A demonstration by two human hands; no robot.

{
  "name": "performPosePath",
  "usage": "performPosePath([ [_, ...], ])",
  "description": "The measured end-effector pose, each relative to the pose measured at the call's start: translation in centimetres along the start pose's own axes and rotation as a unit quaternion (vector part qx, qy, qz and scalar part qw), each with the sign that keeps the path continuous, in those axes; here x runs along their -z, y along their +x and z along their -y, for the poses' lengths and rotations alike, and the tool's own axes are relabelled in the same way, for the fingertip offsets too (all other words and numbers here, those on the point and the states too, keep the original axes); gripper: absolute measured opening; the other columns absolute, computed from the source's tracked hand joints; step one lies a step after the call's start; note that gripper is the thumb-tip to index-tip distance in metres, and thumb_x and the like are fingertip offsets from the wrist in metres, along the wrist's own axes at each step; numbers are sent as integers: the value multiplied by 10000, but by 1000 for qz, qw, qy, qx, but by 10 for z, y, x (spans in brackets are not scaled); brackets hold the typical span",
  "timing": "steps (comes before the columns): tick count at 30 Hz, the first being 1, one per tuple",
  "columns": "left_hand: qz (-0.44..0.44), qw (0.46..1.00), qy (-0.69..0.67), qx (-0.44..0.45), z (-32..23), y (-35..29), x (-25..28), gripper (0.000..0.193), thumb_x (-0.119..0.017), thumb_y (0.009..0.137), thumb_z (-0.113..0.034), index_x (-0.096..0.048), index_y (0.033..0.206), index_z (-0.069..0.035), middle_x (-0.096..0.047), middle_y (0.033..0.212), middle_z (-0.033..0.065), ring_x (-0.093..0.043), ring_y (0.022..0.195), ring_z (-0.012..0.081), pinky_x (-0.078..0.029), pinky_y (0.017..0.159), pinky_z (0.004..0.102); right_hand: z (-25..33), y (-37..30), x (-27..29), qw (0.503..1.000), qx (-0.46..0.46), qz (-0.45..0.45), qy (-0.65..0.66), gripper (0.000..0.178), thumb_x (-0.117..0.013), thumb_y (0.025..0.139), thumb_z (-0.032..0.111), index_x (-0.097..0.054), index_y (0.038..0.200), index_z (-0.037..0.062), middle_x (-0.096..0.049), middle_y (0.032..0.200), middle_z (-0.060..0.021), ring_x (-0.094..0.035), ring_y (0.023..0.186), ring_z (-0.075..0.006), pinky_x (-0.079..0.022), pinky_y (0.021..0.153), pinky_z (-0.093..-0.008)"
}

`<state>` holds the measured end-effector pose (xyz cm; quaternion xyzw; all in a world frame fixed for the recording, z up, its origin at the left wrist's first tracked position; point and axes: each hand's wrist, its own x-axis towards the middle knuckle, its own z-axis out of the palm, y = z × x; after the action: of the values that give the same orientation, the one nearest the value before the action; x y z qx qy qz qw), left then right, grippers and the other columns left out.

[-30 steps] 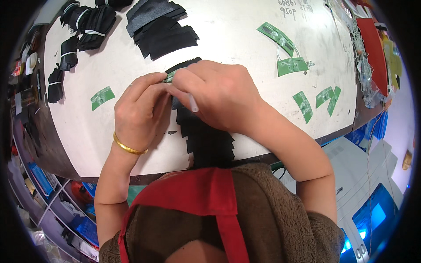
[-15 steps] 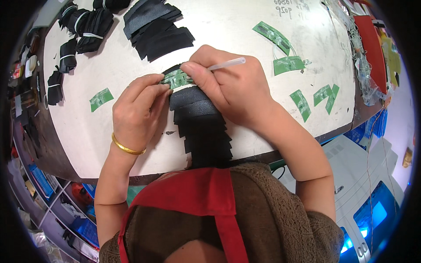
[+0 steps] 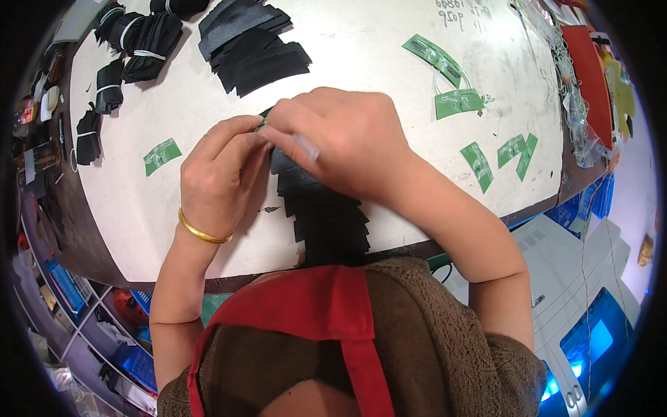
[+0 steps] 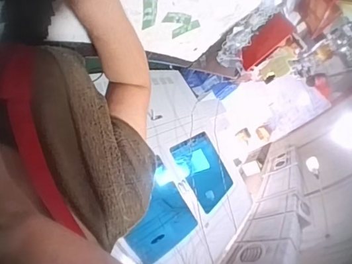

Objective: Applying adhesive to black material strips using a manual applicator pen.

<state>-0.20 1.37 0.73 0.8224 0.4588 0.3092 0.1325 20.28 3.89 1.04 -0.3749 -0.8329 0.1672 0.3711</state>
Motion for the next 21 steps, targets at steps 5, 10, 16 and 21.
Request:
performPosePath([
  [5,-18,999,8,-26,3,-2,-2,130,-782,788,6,-697,886,-3,-716,998,125,-708,823,274,-581,685,350,3,0,13,984,-140,75,75,244,-650,1005,270,-703,907,53,-697,846,-80,-688,719,-280,-525,614,-371],
  [10,8,1000,-18,-10,4,0,-1,195,-811,753,50,-720,918,1,-727,1026,133,-723,876,298,-592,751,365,-9,11,14,970,-190,42,143,352,-525,1078,243,-692,972,-49,-695,943,-106,-683,754,-294,-526,716,-343],
  [16,16,997,-29,-76,13,-3,2,195,-813,721,16,-702,873,-30,-721,972,79,-668,761,236,-546,640,326,0,12,17,880,-385,16,277,468,-520,1090,338,-705,935,-63,-716,998,-30,-706,803,-173,-570,670,-292],
  [21,57,994,-69,-69,7,-6,8,193,-834,714,-4,-719,865,-40,-727,983,78,-648,762,229,-526,648,325,2,7,19,878,-361,-13,313,491,-513,1092,350,-697,961,-86,-696,1073,-43,-700,851,-136,-578,645,-285],
])
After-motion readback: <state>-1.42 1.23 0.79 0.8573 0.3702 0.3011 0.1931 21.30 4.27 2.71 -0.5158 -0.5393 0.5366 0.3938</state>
